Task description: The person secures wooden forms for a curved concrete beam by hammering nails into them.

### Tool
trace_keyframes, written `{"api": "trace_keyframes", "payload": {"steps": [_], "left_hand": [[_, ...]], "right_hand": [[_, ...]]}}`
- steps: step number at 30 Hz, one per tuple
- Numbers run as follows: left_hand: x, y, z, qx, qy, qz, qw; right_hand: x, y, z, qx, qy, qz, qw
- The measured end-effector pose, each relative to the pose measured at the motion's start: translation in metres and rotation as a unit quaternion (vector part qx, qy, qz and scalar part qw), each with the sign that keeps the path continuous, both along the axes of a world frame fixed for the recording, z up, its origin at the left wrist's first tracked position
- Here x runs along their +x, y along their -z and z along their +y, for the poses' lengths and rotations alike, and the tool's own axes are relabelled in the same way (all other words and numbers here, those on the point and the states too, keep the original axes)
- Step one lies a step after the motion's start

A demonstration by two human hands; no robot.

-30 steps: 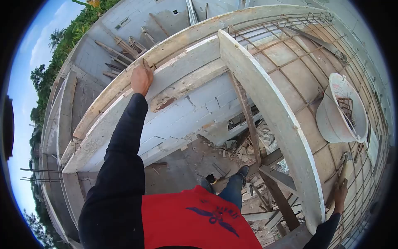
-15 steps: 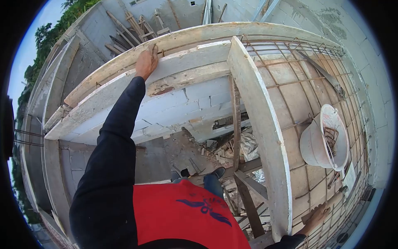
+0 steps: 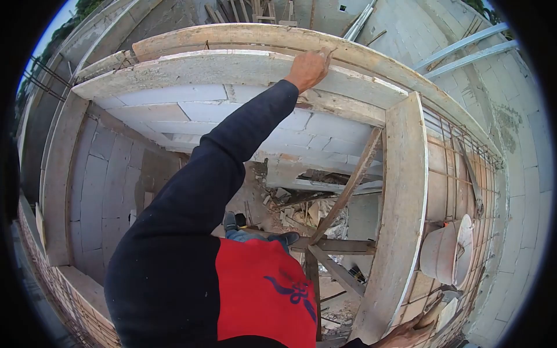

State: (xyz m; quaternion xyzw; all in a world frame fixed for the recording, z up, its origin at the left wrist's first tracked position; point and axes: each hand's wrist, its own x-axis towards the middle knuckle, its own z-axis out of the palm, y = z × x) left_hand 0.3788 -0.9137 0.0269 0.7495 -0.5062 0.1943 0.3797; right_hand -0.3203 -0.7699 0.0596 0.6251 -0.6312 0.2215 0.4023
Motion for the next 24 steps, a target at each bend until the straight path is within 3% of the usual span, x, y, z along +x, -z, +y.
{"api": "trace_keyframes", "payload": {"steps": [2,12,15,16,18,21,24], "left_hand": [[-0.010,0.002,0.000,-0.013,-0.011,0.008,1.000],[0.010,0.019,-0.014,-0.084,0.013,-0.071,0.994],[0.008,0.005,-0.002,-0.008,0.024,0.008,1.000],[0.013,0.002,0.002,-0.049,0.026,0.015,0.998],[0.032,-0.012,0.027,-0.135,0.030,-0.018,0.990],[0.088,-0.030,0.077,-0.062,-0.070,-0.054,0.994],[0.141,-0.010,0.098,-0.023,-0.066,-0.067,0.995]], "right_hand": [[0.029,0.004,0.005,0.067,0.078,-0.065,0.993],[0.028,0.017,-0.004,0.107,0.007,-0.142,0.984],[0.029,0.018,-0.004,0.113,0.005,-0.163,0.980],[0.026,0.017,-0.002,0.118,0.009,-0.171,0.978],[0.030,0.013,0.000,0.119,0.013,-0.181,0.976],[0.036,0.006,0.004,0.130,0.032,-0.133,0.982],[0.039,0.010,0.006,0.141,-0.002,-0.169,0.975]]}}
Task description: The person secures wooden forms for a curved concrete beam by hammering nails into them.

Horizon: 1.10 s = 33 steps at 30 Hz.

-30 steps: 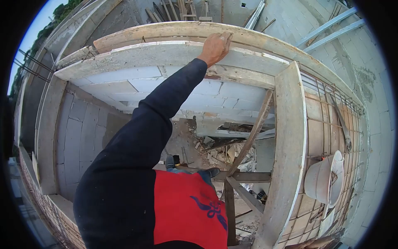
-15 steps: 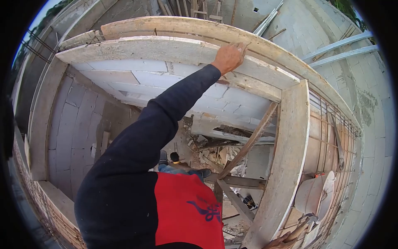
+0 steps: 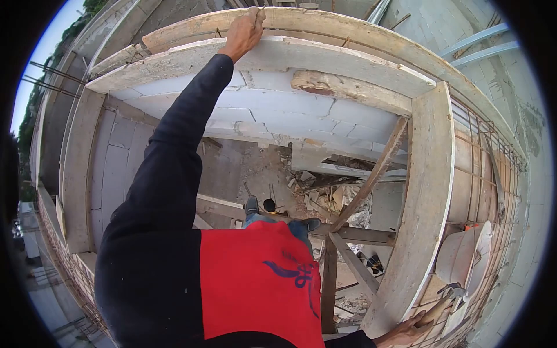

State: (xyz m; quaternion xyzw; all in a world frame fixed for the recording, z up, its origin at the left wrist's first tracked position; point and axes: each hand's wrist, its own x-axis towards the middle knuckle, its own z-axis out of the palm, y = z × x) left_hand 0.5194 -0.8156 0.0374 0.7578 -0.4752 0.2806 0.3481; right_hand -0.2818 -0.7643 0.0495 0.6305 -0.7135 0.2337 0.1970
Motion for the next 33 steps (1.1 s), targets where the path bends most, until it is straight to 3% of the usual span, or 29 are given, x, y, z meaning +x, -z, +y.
{"api": "trace_keyframes", "payload": {"steps": [2,4,15,20,21,22,23,31,33], "left_hand": [[0.010,0.011,0.018,0.053,-0.012,0.011,0.998],[-0.010,0.002,0.017,0.113,-0.044,0.017,0.992],[-0.004,-0.001,0.013,0.127,-0.029,0.020,0.991],[-0.004,0.003,0.012,0.108,0.001,0.007,0.994],[0.001,0.008,0.009,0.101,0.033,-0.020,0.994],[0.006,0.011,0.006,0.092,0.067,-0.048,0.992],[0.005,0.009,0.003,0.099,0.070,-0.043,0.992],[-0.012,-0.009,0.001,0.120,0.022,-0.024,0.992],[-0.015,-0.006,0.000,0.132,-0.007,0.007,0.991]], "right_hand": [[0.010,-0.010,-0.002,0.054,0.048,-0.047,0.996],[0.013,-0.009,-0.001,0.034,0.032,-0.035,0.998],[0.010,-0.005,0.007,-0.036,-0.018,0.031,0.999],[-0.034,0.013,-0.005,-0.034,-0.051,0.066,0.996],[-0.067,0.026,-0.019,0.003,0.006,0.057,0.998],[-0.045,0.022,-0.010,-0.045,0.013,0.058,0.997],[-0.016,0.005,-0.002,-0.010,0.036,0.057,0.998],[-0.041,0.020,-0.011,0.022,0.122,0.006,0.992],[-0.036,0.018,-0.008,-0.005,0.098,0.007,0.995]]}}
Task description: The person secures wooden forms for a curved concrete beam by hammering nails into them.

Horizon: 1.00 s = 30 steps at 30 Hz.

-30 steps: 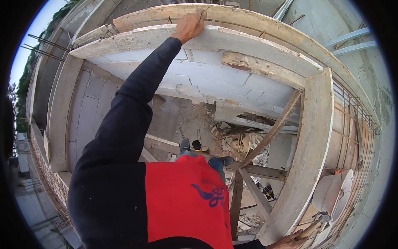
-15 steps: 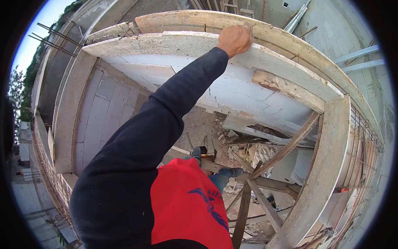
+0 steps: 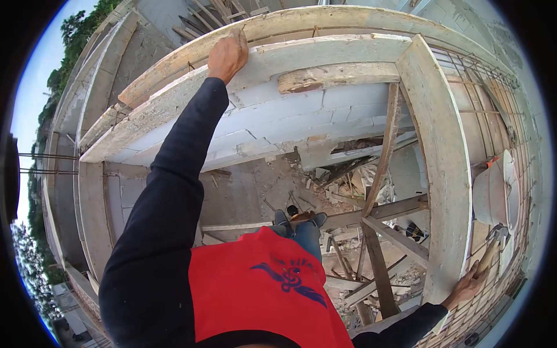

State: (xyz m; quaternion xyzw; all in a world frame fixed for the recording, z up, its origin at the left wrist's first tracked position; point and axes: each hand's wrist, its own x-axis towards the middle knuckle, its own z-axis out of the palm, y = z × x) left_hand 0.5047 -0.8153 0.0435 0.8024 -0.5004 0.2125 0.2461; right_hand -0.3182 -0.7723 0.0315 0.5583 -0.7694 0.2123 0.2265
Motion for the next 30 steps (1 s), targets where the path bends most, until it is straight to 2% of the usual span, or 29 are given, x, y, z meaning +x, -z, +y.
{"api": "trace_keyframes", "payload": {"steps": [5,8,10,14,16,18,19,20,22,23,24,26,27,29,30], "left_hand": [[0.000,-0.001,0.000,0.020,0.039,-0.043,0.998],[-0.002,-0.005,-0.014,0.026,0.010,-0.057,0.998],[0.001,-0.002,-0.007,0.026,-0.002,-0.026,0.999],[-0.003,-0.002,-0.005,0.021,-0.020,-0.029,0.999],[-0.009,-0.008,-0.002,0.004,-0.010,-0.022,1.000],[-0.008,-0.008,-0.002,0.045,0.000,0.000,0.999],[-0.001,-0.004,-0.003,0.001,0.070,-0.063,0.996],[0.004,-0.002,-0.005,-0.012,0.071,-0.062,0.996],[0.017,0.002,-0.009,0.061,0.082,-0.069,0.992],[0.019,-0.004,-0.011,0.120,0.076,0.071,0.987],[0.022,-0.003,-0.008,0.111,0.075,0.076,0.988],[0.032,0.007,-0.009,0.123,0.054,-0.070,0.988],[0.036,0.010,-0.009,0.107,0.054,-0.009,0.993],[0.038,0.005,-0.014,0.082,0.044,-0.027,0.995],[0.037,0.001,-0.018,0.105,0.014,0.011,0.994]], "right_hand": [[-0.007,0.003,0.002,0.019,0.028,-0.009,0.999],[-0.021,0.014,0.003,0.008,0.037,-0.021,0.999],[-0.023,0.015,0.003,0.015,0.047,-0.076,0.996],[-0.009,0.009,0.002,0.024,0.011,-0.033,0.999],[-0.011,0.013,0.001,0.008,0.003,-0.051,0.999],[-0.010,0.013,0.000,0.030,-0.006,-0.070,0.997],[-0.012,0.014,0.000,0.024,-0.022,-0.069,0.997],[-0.007,0.011,-0.001,0.011,-0.021,-0.067,0.997],[0.004,0.005,0.002,0.039,0.003,-0.101,0.994],[0.006,0.003,0.002,0.044,0.013,-0.094,0.995],[0.007,0.003,-0.001,0.036,0.010,-0.088,0.995],[0.013,0.001,0.000,0.030,-0.002,-0.111,0.993],[0.017,0.000,0.003,0.035,-0.001,-0.104,0.994],[0.020,-0.005,0.004,0.039,0.012,-0.082,0.996],[0.032,-0.011,0.008,0.026,0.004,-0.093,0.995]]}}
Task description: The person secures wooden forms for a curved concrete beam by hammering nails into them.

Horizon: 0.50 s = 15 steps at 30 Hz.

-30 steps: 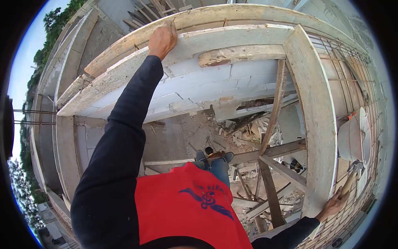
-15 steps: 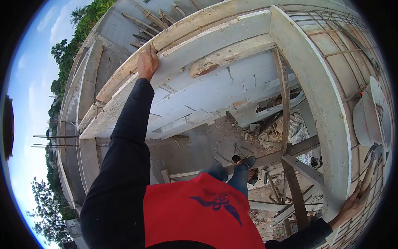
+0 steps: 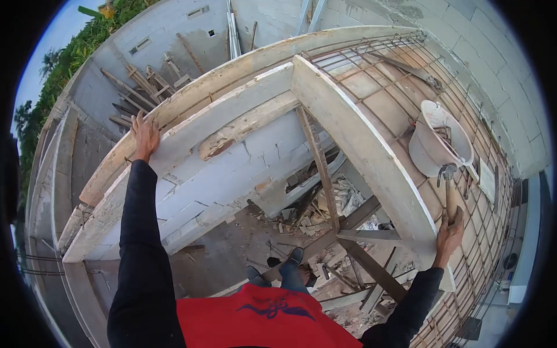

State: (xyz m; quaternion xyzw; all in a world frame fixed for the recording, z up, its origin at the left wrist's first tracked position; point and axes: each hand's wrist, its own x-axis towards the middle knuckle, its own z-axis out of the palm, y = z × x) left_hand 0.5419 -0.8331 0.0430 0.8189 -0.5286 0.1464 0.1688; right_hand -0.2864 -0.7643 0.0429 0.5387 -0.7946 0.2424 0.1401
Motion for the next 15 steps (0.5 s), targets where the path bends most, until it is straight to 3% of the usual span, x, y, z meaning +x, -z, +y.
{"api": "trace_keyframes", "payload": {"steps": [6,8,9,12,15], "left_hand": [[0.023,0.015,-0.020,0.062,-0.043,0.031,0.997],[0.017,0.013,-0.013,0.040,-0.033,0.012,0.999],[0.022,0.025,-0.012,-0.048,-0.007,-0.041,0.998],[0.007,0.010,-0.003,-0.070,-0.013,-0.109,0.991],[0.005,0.009,-0.002,-0.105,-0.027,-0.154,0.982]], "right_hand": [[0.014,-0.011,-0.001,0.009,0.023,0.007,1.000],[0.005,-0.005,-0.001,0.008,0.009,-0.002,1.000],[0.006,-0.006,-0.002,0.028,0.021,-0.005,0.999],[-0.023,0.018,-0.007,-0.026,-0.043,0.066,0.997],[-0.022,0.012,-0.007,-0.028,-0.025,0.087,0.996]]}}
